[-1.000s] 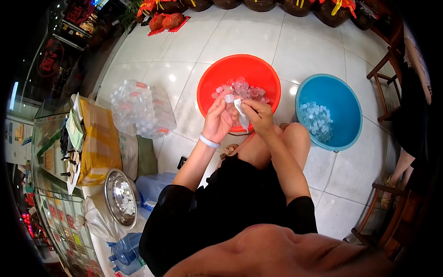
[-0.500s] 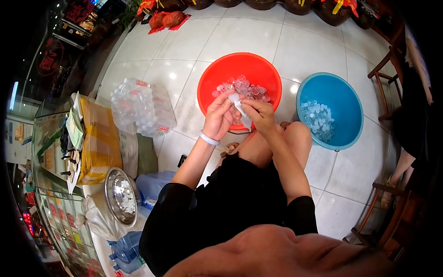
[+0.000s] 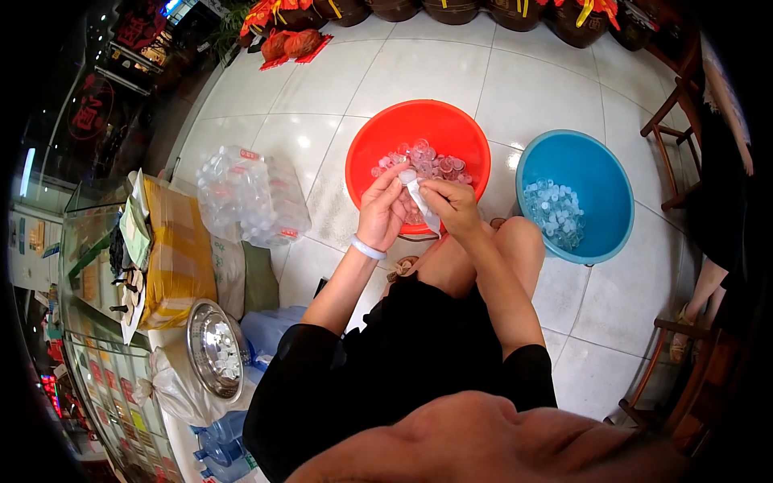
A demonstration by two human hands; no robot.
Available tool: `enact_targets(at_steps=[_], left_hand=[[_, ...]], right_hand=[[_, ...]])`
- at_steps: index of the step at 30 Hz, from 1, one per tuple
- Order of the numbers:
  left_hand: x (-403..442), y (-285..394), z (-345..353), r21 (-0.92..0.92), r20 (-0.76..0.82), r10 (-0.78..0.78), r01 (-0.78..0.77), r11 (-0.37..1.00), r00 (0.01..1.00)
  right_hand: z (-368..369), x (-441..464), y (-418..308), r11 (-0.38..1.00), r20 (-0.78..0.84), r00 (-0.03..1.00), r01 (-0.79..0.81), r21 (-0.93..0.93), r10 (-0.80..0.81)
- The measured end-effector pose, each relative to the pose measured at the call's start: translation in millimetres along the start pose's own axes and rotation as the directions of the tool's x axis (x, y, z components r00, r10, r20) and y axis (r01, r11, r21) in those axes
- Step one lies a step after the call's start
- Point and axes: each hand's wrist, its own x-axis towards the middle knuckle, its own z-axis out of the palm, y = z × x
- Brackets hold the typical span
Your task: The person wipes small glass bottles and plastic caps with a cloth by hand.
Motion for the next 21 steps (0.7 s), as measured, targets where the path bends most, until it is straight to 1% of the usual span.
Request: enact_targets(at_steps=[2, 4, 5, 7, 8, 10, 14, 17, 19, 20, 21], left_hand=[[0.1, 0.7, 0.2, 0.009, 0.003, -0.008, 0.008, 1.0, 1.0], [0.0, 1.8, 1.2, 0.001, 0.034, -0.019, 0.019, 1.0, 0.999], [-0.3, 1.7, 2.9, 0.001, 0.036, -0.021, 0.021, 1.0, 0.999], [-1.6, 2.2, 8.4, 0.07, -0.045, -0.024, 0.027, 0.997, 0.999], [-1.4, 1.5, 8.7, 0.071, -0.044, -0.024, 0.027, 0.997, 0.999], [-1.2, 0.1, 7.9, 0.129, -0.059, 0.005, 0.003, 0.992, 0.998], [-1.1, -1.2, 3.2, 0.102, -0.004, 0.016, -0.015, 0.995, 1.0], [-1.4, 1.2, 4.9, 0.12, -0.001, 0.034, -0.033, 0.992, 0.999], [-1.2, 3.7, 4.3, 0.11, 0.063, 0.002, -0.009, 0.994, 0.998], [-1.7, 4.5, 4.1, 0.108, 0.072, -0.002, -0.006, 0.994, 0.997], [-2.2, 4.5, 5.2, 0.072, 0.045, 0.0, -0.003, 0.997, 0.999]], right_hand=[[-1.3, -0.3, 0.6, 0.999, -0.006, 0.999, 0.032, -0.013, -0.032], [-3.3, -0.6, 0.4, 1.0, 0.012, 1.0, -0.016, -0.02, 0.016], [-3.9, -0.6, 0.7, 1.0, 0.01, 1.0, -0.016, -0.021, 0.016], [-5.0, -0.6, 1.7, 0.999, 0.007, 1.0, 0.025, -0.039, -0.025], [-5.8, -0.6, 1.9, 0.999, 0.006, 1.0, 0.026, -0.039, -0.025], [-7.2, -0.5, 2.3, 0.995, 0.031, 0.999, 0.022, -0.093, -0.019], [-5.6, 0.0, 2.3, 0.995, -0.026, 0.999, 0.033, -0.097, -0.035], [-6.0, 0.6, -0.3, 0.989, -0.029, 1.0, -0.009, -0.146, 0.005], [-4.9, 0.6, -1.1, 0.993, -0.042, 0.995, -0.093, -0.074, 0.09], [-3.0, 0.1, 0.7, 0.993, -0.05, 0.995, -0.09, -0.079, 0.086], [-0.9, -0.3, 4.3, 0.995, -0.032, 0.994, -0.102, 0.007, 0.102]])
